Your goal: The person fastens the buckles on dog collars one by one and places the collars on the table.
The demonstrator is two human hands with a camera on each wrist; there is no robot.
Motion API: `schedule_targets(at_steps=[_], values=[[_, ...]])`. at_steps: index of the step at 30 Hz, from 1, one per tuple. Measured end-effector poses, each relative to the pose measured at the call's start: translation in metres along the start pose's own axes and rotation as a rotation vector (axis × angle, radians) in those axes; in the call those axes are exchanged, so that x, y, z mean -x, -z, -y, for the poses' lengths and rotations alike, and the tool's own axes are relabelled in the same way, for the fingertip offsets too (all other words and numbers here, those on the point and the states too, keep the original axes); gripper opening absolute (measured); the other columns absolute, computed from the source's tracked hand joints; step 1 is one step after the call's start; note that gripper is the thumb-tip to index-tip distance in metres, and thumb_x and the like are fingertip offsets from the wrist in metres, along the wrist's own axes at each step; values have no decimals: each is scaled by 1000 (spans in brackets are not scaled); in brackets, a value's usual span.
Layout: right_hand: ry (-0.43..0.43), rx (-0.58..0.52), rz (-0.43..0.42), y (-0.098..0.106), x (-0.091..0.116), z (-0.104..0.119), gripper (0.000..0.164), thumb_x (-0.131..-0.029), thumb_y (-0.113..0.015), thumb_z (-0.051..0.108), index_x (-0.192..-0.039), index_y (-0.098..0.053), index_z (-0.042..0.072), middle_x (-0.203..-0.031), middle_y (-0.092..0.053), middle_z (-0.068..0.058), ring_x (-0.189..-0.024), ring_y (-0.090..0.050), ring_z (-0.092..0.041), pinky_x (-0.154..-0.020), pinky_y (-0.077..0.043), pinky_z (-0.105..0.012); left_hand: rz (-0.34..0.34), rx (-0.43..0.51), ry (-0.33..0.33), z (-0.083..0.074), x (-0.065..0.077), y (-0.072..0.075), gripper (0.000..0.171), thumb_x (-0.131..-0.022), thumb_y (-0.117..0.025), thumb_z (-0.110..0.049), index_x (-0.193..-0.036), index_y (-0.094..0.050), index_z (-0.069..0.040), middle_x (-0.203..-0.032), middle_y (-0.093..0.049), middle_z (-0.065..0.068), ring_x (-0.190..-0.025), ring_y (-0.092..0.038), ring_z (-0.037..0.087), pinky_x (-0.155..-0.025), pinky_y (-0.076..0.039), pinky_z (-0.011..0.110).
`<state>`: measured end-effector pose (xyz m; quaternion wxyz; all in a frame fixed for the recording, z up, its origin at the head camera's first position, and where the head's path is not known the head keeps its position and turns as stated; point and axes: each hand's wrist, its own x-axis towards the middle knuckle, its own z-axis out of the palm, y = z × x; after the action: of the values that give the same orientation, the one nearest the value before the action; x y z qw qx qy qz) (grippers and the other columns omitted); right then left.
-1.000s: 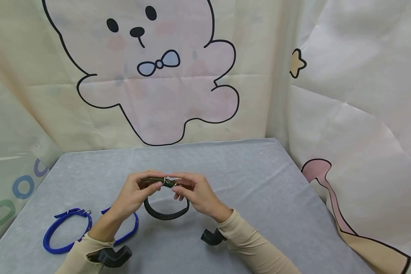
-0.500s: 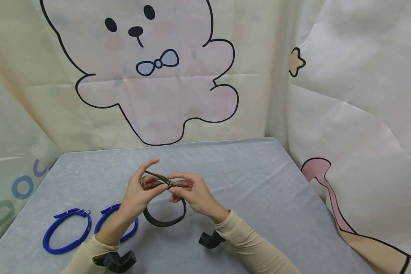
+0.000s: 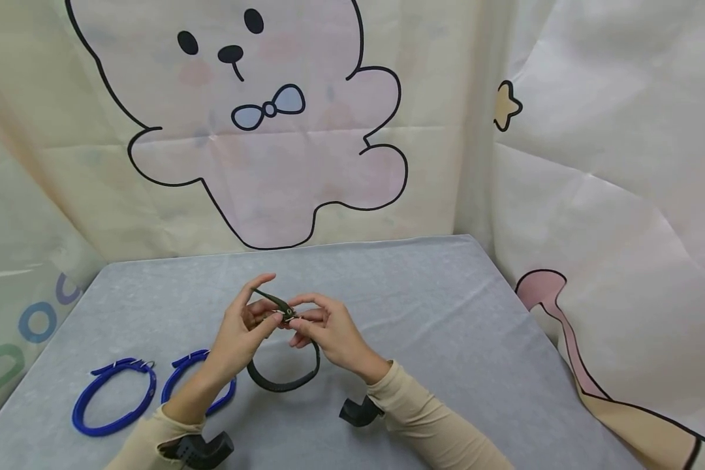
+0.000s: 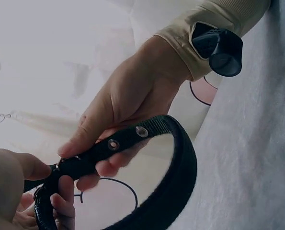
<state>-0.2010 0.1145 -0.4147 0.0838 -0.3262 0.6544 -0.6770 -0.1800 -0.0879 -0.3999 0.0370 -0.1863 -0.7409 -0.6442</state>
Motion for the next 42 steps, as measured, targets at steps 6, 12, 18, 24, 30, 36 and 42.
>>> schedule_targets(at_steps=[6, 12, 18, 24, 30, 36, 42], values=[[17, -89, -90, -2, -2, 2, 38, -100, -62, 8, -129, -48, -14, -101, -73, -30, -71, -73, -9, -68, -62, -30, -48, 21, 53, -3, 0, 1, 44, -103, -55, -7, -144, -40, -13, -107, -74, 16, -74, -67, 9, -64, -50, 23], [40, -128, -159, -2, -2, -1, 34, -100, -63, 7, -122, -46, -12, -90, -76, 7, -68, -72, -8, -65, -61, -26, -26, 67, 32, -1, 0, -1, 16, -104, -56, -10, -114, -61, 0, -86, -73, -1, -55, -51, 7, -49, -41, 22], [60, -127, -162, -2, -2, -4, 21, -99, -63, 5, -112, -48, -1, -87, -75, 6, -63, -70, -8, -61, -60, -25, -42, 20, -43, 0, 0, -4, 16, -103, -57, -8, -109, -70, -1, -92, -71, 11, -53, -47, 8, -49, -42, 25], [88, -154, -193, -3, -3, -5, 34, -98, -65, 8, -111, -43, -15, -88, -74, 6, -63, -70, -7, -61, -60, -25, -88, -35, -29, -2, 2, -8, 18, -103, -58, -10, -114, -70, -4, -76, -58, 4, -52, -51, 9, -50, -43, 26], [114, -114, -213, -3, -2, -3, 32, -96, -69, 12, -104, -54, -16, -107, -69, -2, -66, -70, -5, -63, -60, -24, -124, -31, -53, -3, 4, -9, 19, -103, -57, -9, -115, -71, -4, -84, -62, 2, -51, -50, 8, -47, -42, 25], [95, -25, -112, 2, -1, 5, 26, -96, -66, 2, -116, -63, -14, -133, -59, -26, -81, -72, -10, -74, -62, -31, -206, -7, -79, -6, 3, -5, 19, -103, -57, -10, -113, -72, -4, -83, -64, -4, -48, -47, 8, -44, -38, 25], [67, 29, 129, 13, -2, 10, 46, -100, -55, -5, -145, -47, -9, -141, -53, -33, -92, -73, -13, -86, -60, -32, -268, 17, -99, -10, 2, 1, 18, -103, -58, -9, -112, -72, -1, -71, -57, -1, -47, -45, 7, -43, -35, 25]])
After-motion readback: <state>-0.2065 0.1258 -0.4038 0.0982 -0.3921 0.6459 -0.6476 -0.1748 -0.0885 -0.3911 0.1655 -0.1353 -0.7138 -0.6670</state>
